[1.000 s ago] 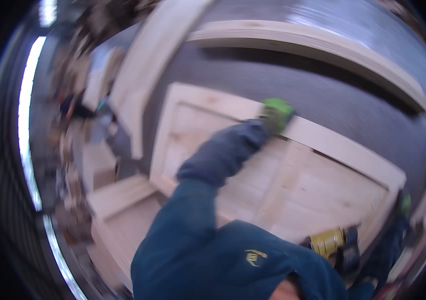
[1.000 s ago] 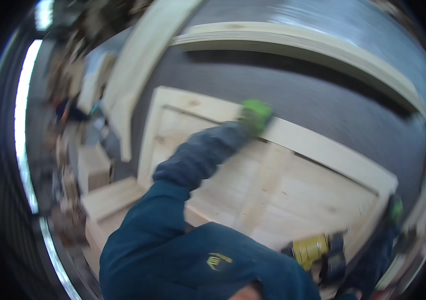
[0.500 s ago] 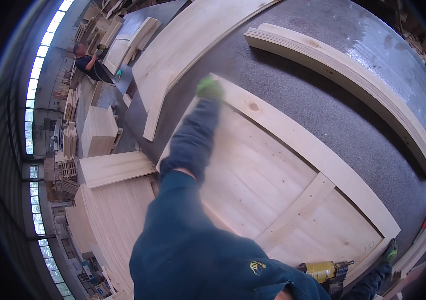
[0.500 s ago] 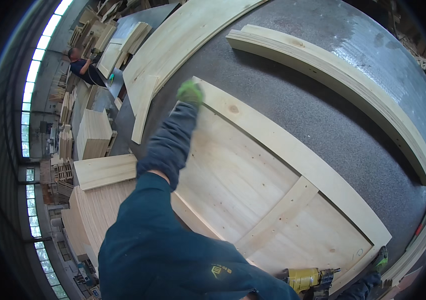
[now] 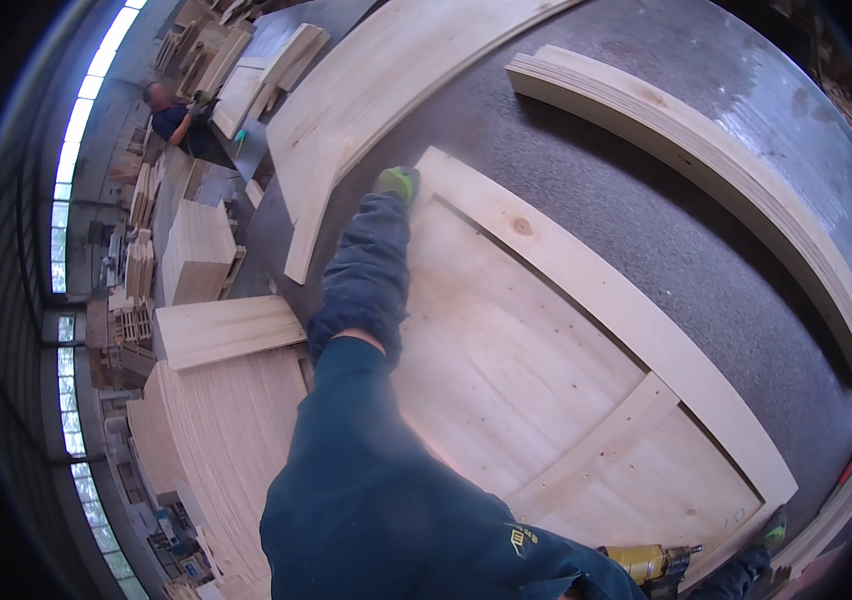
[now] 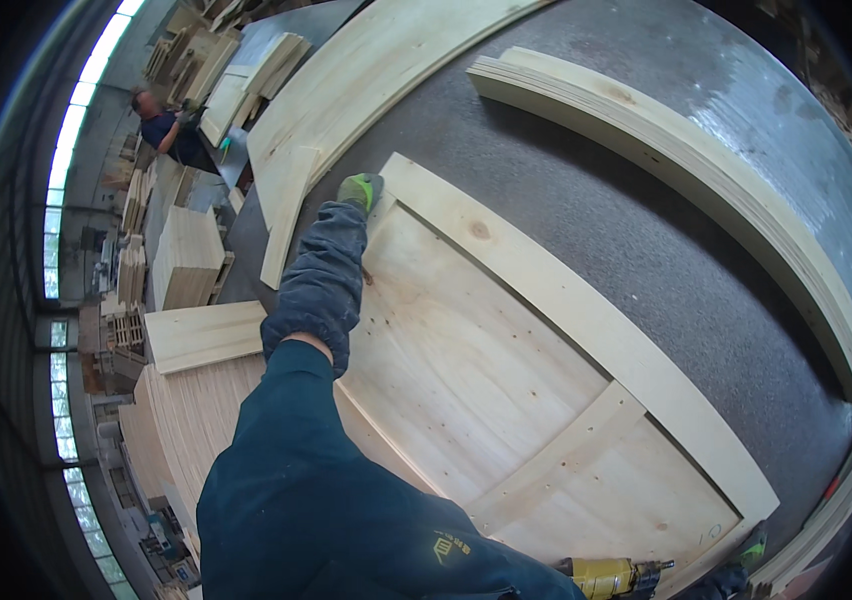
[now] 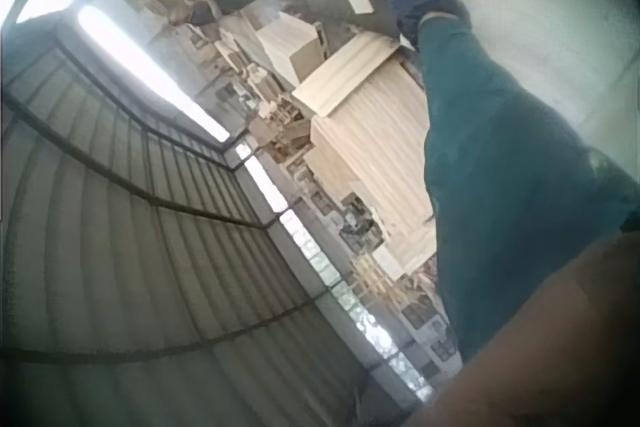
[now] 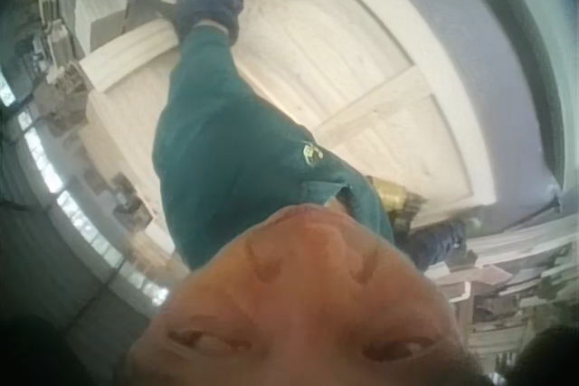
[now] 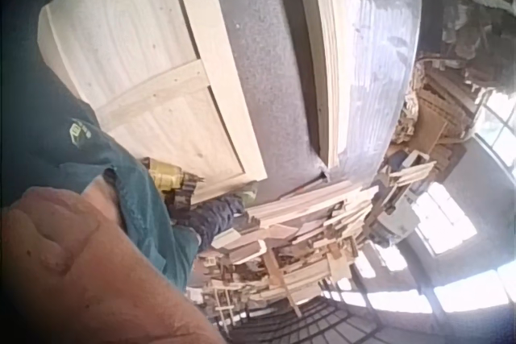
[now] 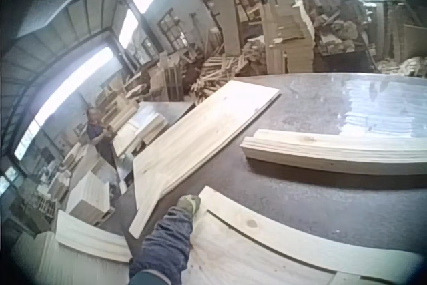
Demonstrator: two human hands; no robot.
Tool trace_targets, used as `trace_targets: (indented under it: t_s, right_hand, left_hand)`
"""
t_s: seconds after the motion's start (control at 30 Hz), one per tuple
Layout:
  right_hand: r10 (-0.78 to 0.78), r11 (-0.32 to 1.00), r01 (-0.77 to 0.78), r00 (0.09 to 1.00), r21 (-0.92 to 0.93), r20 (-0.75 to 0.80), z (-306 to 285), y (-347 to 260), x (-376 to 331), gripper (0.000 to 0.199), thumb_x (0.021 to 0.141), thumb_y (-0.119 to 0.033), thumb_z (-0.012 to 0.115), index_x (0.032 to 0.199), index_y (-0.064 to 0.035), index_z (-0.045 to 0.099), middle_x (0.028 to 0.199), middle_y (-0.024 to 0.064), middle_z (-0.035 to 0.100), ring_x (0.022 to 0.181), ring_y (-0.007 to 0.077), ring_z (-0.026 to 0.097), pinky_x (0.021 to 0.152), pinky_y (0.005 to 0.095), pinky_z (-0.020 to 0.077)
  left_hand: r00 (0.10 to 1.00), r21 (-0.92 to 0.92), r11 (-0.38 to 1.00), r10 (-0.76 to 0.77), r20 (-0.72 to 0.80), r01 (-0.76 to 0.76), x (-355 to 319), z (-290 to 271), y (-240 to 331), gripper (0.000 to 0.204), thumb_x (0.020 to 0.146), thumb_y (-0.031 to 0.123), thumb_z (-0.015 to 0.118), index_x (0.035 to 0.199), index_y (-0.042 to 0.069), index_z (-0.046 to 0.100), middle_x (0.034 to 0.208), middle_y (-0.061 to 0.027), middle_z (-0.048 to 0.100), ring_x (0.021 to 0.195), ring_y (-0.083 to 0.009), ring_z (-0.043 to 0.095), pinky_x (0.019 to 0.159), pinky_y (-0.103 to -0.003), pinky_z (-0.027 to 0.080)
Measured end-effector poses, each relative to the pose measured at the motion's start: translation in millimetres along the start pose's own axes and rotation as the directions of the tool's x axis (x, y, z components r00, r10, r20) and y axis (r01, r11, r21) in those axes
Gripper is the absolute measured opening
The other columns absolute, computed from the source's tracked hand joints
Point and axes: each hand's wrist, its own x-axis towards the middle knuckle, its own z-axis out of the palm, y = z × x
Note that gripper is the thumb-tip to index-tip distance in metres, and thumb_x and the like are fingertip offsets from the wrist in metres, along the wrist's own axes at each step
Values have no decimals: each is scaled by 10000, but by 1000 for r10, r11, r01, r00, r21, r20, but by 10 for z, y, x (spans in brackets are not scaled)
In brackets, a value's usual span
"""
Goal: The person assembles wooden panels by placing wooden strips onto boards, fastening them with a nail gun, and stacking the finished panels onto a pallet.
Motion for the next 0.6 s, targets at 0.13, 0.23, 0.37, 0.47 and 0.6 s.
trace_targets:
  t_s: [0.13,0.23,0.37,0.47,0.6]
  right_hand:
    - [-17,999,18,1000,27,-12,13,-90,60,402,1241,-281,681,1529,-43,830,1525,216,841,1395,350,799,1200,469,597]
    - [-17,1000,17,999,23,-27,-61,-53,121,396,1238,-274,681,1518,-43,839,1520,220,845,1396,355,801,1197,470,597]
    - [-53,995,54,999,84,-6,98,-127,320,388,1234,-265,680,1503,-44,850,1512,226,850,1397,361,805,1194,472,597]
    - [-81,973,96,994,212,-76,40,281,573,383,1230,-258,679,1492,-44,859,1506,231,854,1398,366,807,1191,473,597]
    - [-91,924,109,994,366,-64,673,242,852,377,1226,-250,679,1477,-44,871,1498,237,860,1399,373,810,1188,475,597]
  left_hand:
    - [996,77,994,74,39,-77,81,-30,111,587,1095,498,576,1389,109,903,1403,-271,863,1313,-530,829,1139,-594,634]
    - [998,-48,997,55,43,-53,18,156,271,588,1102,474,557,1375,83,900,1404,-279,857,1307,-525,831,1137,-597,634]
    - [988,-57,987,151,-16,-152,2,348,268,543,1138,457,585,1313,56,906,1331,-292,867,1267,-540,830,1112,-599,636]
    - [849,245,865,488,-203,-439,94,179,574,488,1219,443,618,1456,69,823,1438,-254,829,1310,-474,807,1137,-575,632]
    - [796,390,712,597,103,-584,-425,-454,360,560,1282,417,613,1689,40,694,1671,-241,743,1480,-383,755,1265,-517,609]
